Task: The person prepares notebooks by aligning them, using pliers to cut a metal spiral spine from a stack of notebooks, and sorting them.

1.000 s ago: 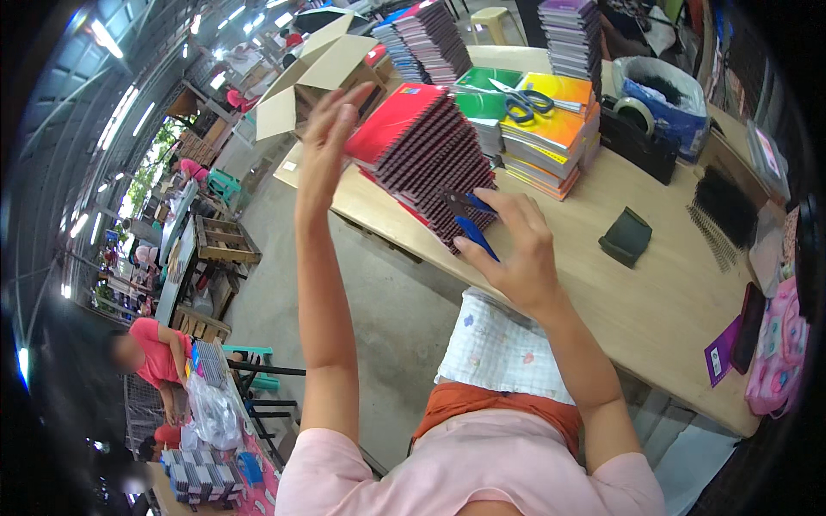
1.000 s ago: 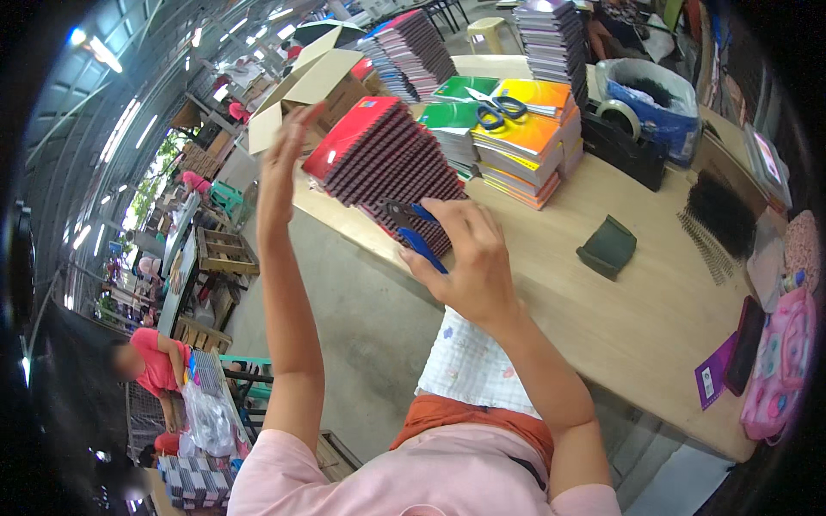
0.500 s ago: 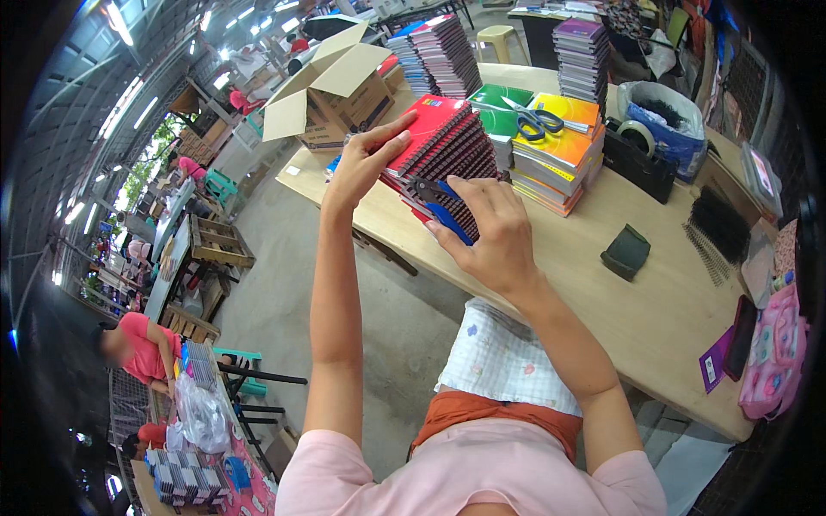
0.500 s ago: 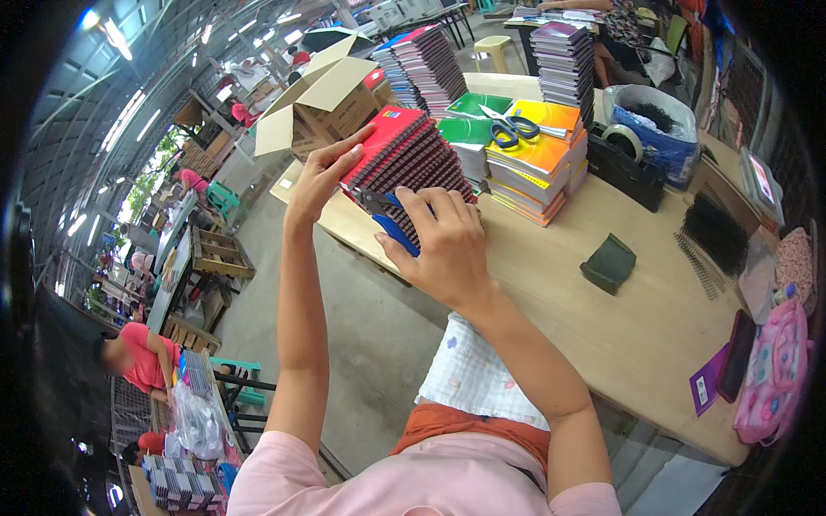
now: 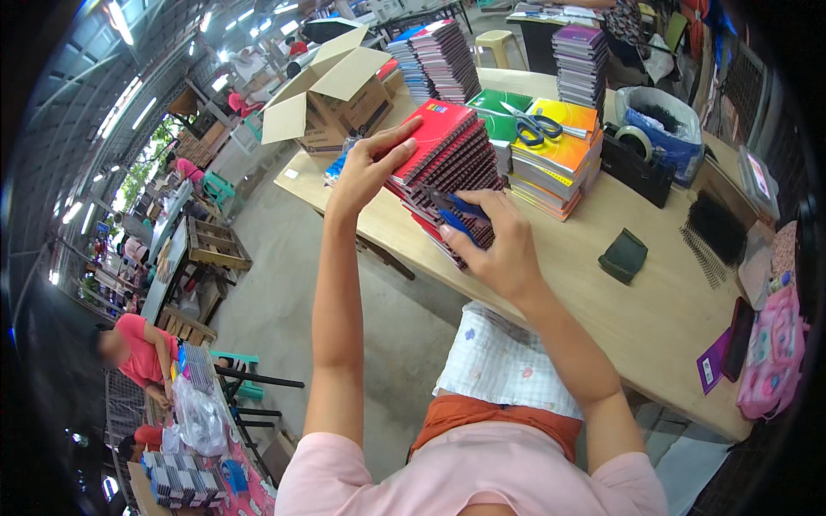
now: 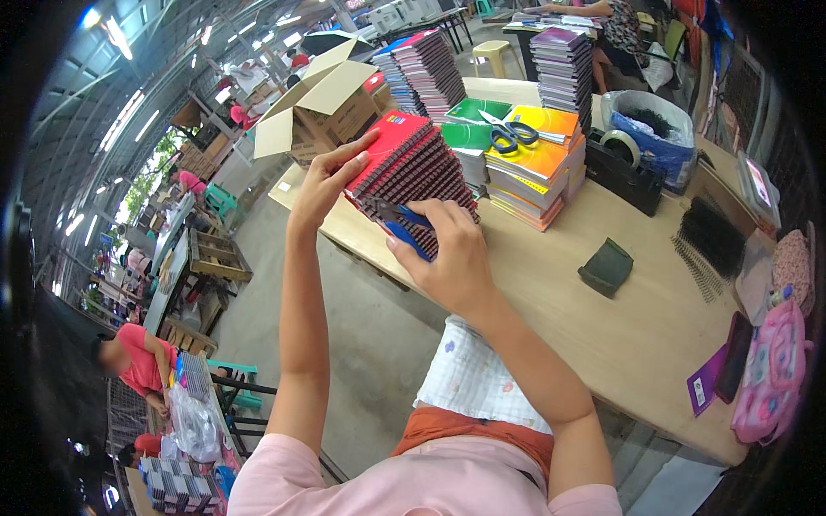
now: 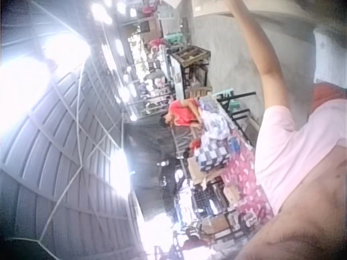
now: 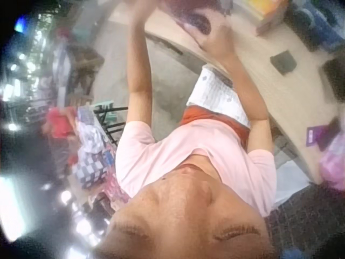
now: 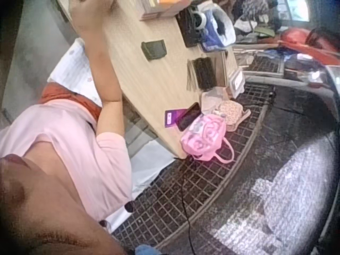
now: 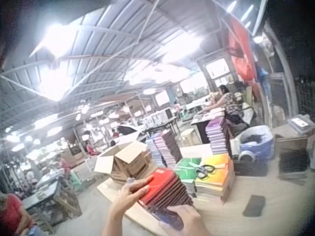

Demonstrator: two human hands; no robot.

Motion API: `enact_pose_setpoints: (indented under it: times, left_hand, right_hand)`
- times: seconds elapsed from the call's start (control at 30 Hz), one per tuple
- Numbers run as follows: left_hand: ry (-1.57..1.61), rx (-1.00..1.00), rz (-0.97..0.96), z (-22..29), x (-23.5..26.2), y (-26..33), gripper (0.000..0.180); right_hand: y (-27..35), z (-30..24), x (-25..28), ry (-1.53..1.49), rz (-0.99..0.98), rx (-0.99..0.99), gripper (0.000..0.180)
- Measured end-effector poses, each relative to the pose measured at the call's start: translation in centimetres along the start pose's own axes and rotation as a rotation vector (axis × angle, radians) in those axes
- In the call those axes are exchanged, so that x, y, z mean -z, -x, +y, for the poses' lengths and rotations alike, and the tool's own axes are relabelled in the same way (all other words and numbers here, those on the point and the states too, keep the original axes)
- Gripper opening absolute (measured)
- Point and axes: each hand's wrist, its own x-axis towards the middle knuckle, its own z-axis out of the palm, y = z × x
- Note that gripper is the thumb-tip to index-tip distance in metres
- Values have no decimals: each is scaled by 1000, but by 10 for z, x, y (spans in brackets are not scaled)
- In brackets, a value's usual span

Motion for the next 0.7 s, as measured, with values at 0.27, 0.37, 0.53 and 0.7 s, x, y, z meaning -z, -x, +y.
enact_pose_setpoints:
  times: [0.27, 0.37, 0.53, 0.7]
  left_hand:
    - [35, 21, -1, 4, -2, -2, 40]
    - [48, 5, 0, 1, -2, -2, 41]
    - [47, -19, 15, -3, -1, -1, 41]
    - [57, 27, -12, 1, -1, -4, 41]
  right_hand:
    - [10, 2, -9, 115, 16, 25, 40]
    - [12, 0, -9, -136, -118, -227, 38]
    - [10, 9, -10, -411, -211, -396, 36]
    - [20, 6, -10, 229, 4, 67, 49]
